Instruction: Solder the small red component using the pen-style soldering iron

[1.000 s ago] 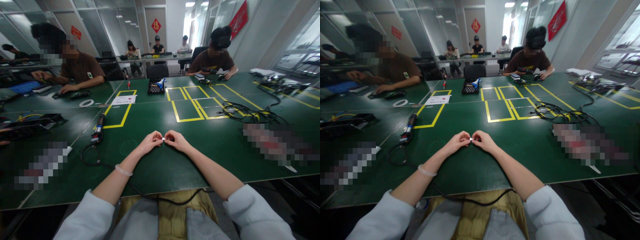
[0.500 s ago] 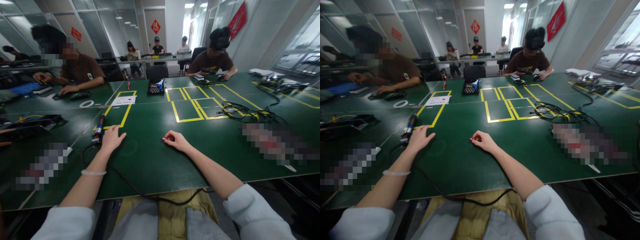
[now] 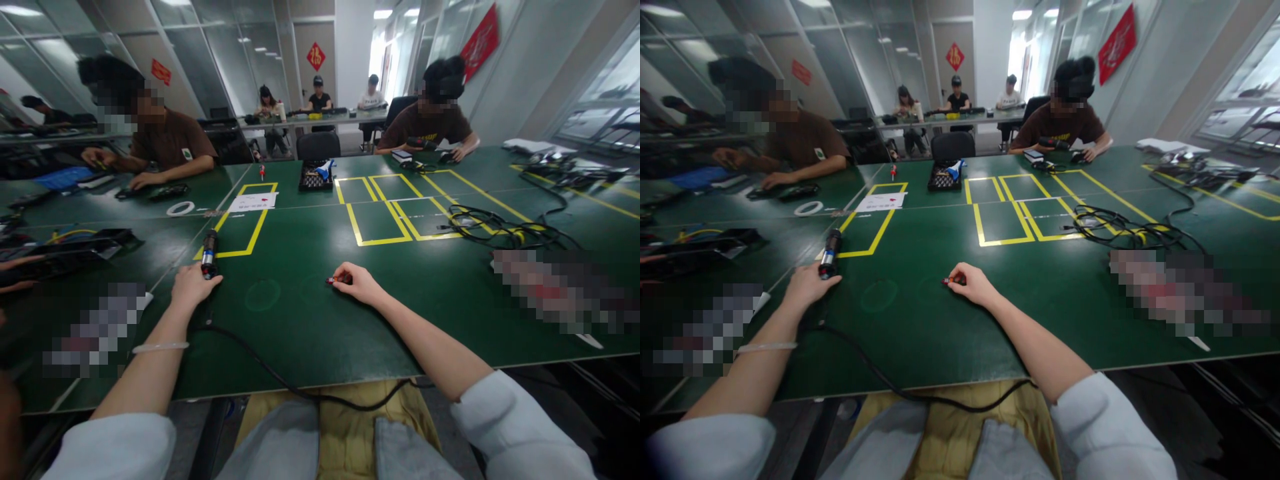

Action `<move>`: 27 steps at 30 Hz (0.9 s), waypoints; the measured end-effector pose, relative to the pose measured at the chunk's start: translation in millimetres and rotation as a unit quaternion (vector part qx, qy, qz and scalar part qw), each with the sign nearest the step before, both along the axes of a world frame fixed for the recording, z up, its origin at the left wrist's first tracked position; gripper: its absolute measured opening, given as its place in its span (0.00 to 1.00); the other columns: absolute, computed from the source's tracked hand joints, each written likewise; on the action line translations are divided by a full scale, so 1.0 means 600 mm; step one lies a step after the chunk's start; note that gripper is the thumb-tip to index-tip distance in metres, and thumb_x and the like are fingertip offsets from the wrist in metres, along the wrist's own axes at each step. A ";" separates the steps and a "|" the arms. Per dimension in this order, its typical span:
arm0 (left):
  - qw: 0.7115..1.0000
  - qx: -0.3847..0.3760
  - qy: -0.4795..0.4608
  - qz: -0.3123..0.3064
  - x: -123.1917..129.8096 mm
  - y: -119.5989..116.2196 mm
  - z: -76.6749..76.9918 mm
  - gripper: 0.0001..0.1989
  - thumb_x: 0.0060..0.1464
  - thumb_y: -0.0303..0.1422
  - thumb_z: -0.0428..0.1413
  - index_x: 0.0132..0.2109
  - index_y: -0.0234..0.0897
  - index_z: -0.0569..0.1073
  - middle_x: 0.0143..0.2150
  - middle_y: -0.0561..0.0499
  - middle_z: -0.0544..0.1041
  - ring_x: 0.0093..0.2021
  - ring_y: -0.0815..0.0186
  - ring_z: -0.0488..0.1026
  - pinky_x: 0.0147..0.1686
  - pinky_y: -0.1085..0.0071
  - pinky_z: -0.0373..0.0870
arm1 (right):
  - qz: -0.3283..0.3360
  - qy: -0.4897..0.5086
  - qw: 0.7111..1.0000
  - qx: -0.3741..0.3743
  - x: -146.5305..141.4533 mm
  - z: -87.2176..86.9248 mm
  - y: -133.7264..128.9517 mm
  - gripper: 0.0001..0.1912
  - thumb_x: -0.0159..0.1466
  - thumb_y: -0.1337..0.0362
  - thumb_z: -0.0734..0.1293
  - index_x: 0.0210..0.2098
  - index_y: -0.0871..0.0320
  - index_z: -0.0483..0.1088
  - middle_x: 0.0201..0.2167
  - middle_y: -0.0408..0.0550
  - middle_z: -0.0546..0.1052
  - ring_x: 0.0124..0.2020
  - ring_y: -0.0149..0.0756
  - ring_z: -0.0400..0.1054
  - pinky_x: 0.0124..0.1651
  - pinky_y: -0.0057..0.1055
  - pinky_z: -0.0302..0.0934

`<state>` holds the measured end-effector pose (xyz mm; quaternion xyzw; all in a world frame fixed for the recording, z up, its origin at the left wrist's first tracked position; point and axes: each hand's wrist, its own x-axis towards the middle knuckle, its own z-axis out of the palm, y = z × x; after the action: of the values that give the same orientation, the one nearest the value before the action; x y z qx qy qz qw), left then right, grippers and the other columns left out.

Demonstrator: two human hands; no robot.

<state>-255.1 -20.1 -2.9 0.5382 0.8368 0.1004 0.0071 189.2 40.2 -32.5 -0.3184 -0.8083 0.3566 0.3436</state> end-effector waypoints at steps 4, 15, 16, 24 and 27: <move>0.998 -0.014 0.050 0.017 0.045 0.002 0.003 0.33 0.49 0.51 0.52 0.55 0.31 0.67 0.49 0.32 0.69 0.49 0.44 0.68 0.43 0.56 0.68 | 0.010 0.004 1.000 -0.005 -0.002 0.001 -0.002 0.07 0.57 0.65 0.67 0.36 0.60 0.69 0.30 0.44 0.73 0.30 0.29 0.65 0.36 0.27 0.61; 0.991 0.025 0.048 -0.122 0.246 0.016 0.002 0.30 0.52 0.46 0.52 0.58 0.35 0.63 0.51 0.38 0.66 0.51 0.51 0.65 0.44 0.61 0.67 | 0.009 0.025 1.000 0.000 -0.001 0.006 -0.001 0.08 0.58 0.66 0.67 0.37 0.61 0.69 0.32 0.45 0.73 0.31 0.30 0.66 0.37 0.28 0.62; 0.989 0.029 0.046 -0.138 0.265 0.018 0.002 0.30 0.52 0.46 0.53 0.58 0.35 0.63 0.51 0.39 0.66 0.50 0.51 0.65 0.44 0.61 0.67 | 0.009 0.026 1.000 -0.002 -0.001 0.007 -0.001 0.07 0.58 0.66 0.67 0.37 0.61 0.69 0.32 0.45 0.73 0.31 0.29 0.66 0.36 0.28 0.62; 0.970 0.062 0.019 -0.236 0.382 0.032 -0.008 0.31 0.52 0.43 0.56 0.60 0.36 0.61 0.51 0.39 0.66 0.50 0.54 0.64 0.43 0.64 0.66 | 0.014 0.033 0.998 0.045 0.001 0.010 0.003 0.04 0.60 0.66 0.66 0.36 0.59 0.67 0.32 0.44 0.70 0.31 0.30 0.64 0.36 0.28 0.61; 0.962 0.067 0.004 -0.265 0.412 0.034 -0.011 0.31 0.52 0.42 0.57 0.60 0.37 0.60 0.52 0.40 0.66 0.50 0.54 0.64 0.44 0.64 0.66 | 0.003 0.025 0.997 0.066 0.003 0.011 0.004 0.02 0.61 0.67 0.65 0.34 0.58 0.67 0.33 0.45 0.69 0.31 0.31 0.64 0.37 0.28 0.60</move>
<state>-7.9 0.4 -9.8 0.7402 0.6559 0.1481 -0.0060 190.7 42.9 -26.1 -0.2834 -0.8225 0.3110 0.3827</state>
